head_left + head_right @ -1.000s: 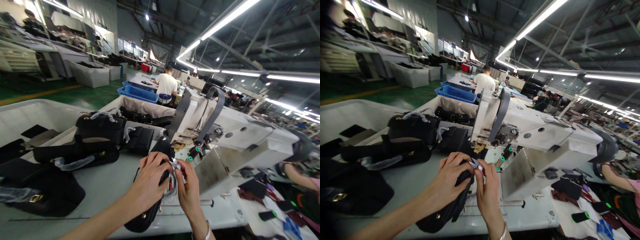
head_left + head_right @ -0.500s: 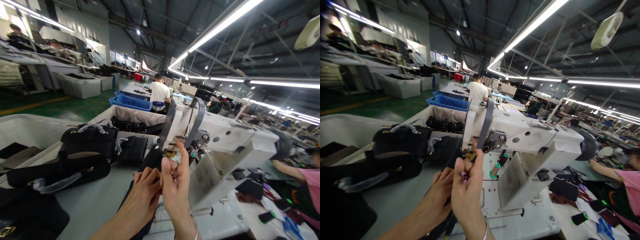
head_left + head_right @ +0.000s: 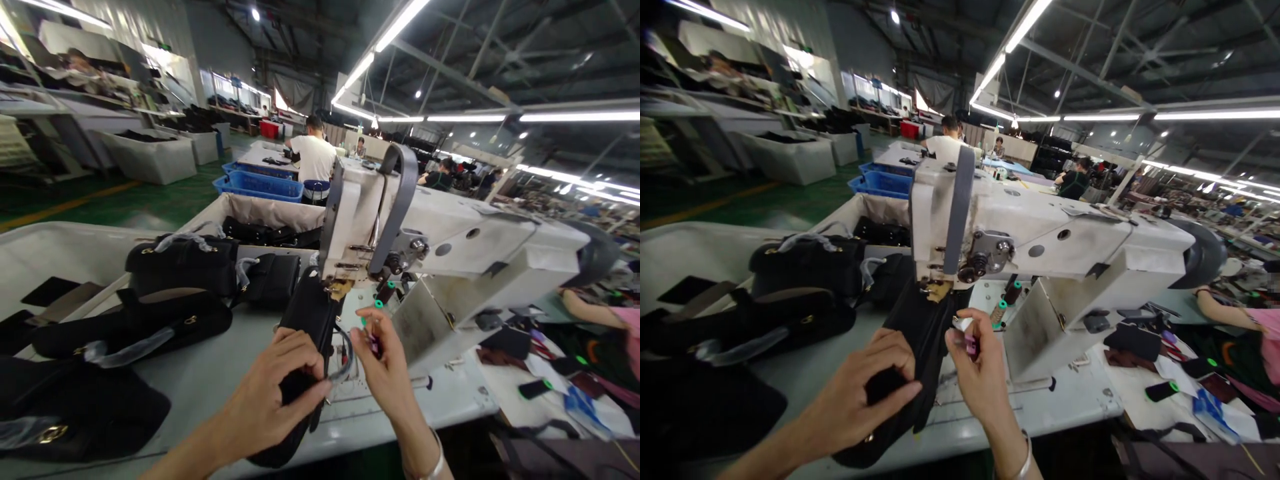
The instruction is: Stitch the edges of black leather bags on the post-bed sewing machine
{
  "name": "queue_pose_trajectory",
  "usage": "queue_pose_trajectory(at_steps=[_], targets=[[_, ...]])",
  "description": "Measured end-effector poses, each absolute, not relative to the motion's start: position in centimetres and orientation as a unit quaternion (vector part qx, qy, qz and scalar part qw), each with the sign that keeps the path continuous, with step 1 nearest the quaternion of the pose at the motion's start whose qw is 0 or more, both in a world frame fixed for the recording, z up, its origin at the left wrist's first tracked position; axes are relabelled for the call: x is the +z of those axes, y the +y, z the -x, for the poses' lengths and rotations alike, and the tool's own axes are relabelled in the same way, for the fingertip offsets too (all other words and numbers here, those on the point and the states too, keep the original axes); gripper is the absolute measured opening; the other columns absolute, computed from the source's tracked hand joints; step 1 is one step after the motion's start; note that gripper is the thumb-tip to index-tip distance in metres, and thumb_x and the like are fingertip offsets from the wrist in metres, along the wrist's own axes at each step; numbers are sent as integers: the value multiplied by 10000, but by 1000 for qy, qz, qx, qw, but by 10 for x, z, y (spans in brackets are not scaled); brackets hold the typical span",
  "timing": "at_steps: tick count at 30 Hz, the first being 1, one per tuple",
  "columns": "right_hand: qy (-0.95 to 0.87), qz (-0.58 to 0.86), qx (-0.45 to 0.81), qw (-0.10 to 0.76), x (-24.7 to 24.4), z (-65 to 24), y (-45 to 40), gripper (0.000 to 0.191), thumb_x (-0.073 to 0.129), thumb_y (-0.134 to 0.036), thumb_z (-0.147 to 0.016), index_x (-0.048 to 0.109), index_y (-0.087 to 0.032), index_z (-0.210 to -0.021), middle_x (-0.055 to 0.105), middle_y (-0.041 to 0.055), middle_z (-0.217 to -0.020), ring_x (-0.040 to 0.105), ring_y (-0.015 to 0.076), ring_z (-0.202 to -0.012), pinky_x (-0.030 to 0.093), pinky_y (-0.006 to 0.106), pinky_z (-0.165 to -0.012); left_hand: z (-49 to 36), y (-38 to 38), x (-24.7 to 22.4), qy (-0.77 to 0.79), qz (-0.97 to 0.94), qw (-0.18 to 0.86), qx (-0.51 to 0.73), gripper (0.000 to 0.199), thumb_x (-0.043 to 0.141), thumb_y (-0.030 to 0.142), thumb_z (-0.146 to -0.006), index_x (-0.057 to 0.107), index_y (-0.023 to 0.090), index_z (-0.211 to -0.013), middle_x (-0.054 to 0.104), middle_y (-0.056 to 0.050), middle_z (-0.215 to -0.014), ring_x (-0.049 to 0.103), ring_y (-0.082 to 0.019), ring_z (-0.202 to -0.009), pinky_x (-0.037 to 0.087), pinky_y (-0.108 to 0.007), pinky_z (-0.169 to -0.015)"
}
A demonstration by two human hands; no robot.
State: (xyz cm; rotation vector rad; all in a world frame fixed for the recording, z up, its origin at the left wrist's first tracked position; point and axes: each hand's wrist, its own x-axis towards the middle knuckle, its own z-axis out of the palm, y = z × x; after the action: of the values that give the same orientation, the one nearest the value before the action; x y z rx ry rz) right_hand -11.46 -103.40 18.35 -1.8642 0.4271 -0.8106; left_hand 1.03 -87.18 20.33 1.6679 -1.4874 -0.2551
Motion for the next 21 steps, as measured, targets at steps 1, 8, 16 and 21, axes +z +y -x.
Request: queue_pose_trajectory(at_steps=[1,8,16,21], targets=[[162,782,-316,512,179,118,-1035,283,604,-377,-937,517,-287,-1191,471,-41,-787,466,107,-714,392,240,-654,-12,-870,205,-574,-665,460,-129,130,546,263,-953,561,199,-840,561,18,-825,511,-140,-816,355,-317,-814],[147,849,-269,430,160,130,-1032,183,572,-378,-955,592,-262,-1095,596,4,-949,549,147,-876,413,292,-770,-16,-869,208,-445,-634,584,-244,315,424,405,-1011,612,203,-859,536,-6,-823,506,-145,-796,376,-258,-739],[187,871,-267,368,168,118,-1018,241,660,-466,-872,618,-247,-961,599,-9,-849,539,162,-788,350,303,-695,-11,-871,206,-455,-637,583,-217,324,414,381,-1014,620,204,-837,533,-9,-799,500,-147,-769,360,-261,-718],[193,891,-274,307,175,113,-1013,216,636,-463,-890,633,-247,-903,598,-7,-811,531,164,-768,309,302,-666,-11,-874,199,-479,-645,570,-171,311,422,330,-1016,591,192,-794,538,-1,-775,510,-134,-733,359,-263,-697]])
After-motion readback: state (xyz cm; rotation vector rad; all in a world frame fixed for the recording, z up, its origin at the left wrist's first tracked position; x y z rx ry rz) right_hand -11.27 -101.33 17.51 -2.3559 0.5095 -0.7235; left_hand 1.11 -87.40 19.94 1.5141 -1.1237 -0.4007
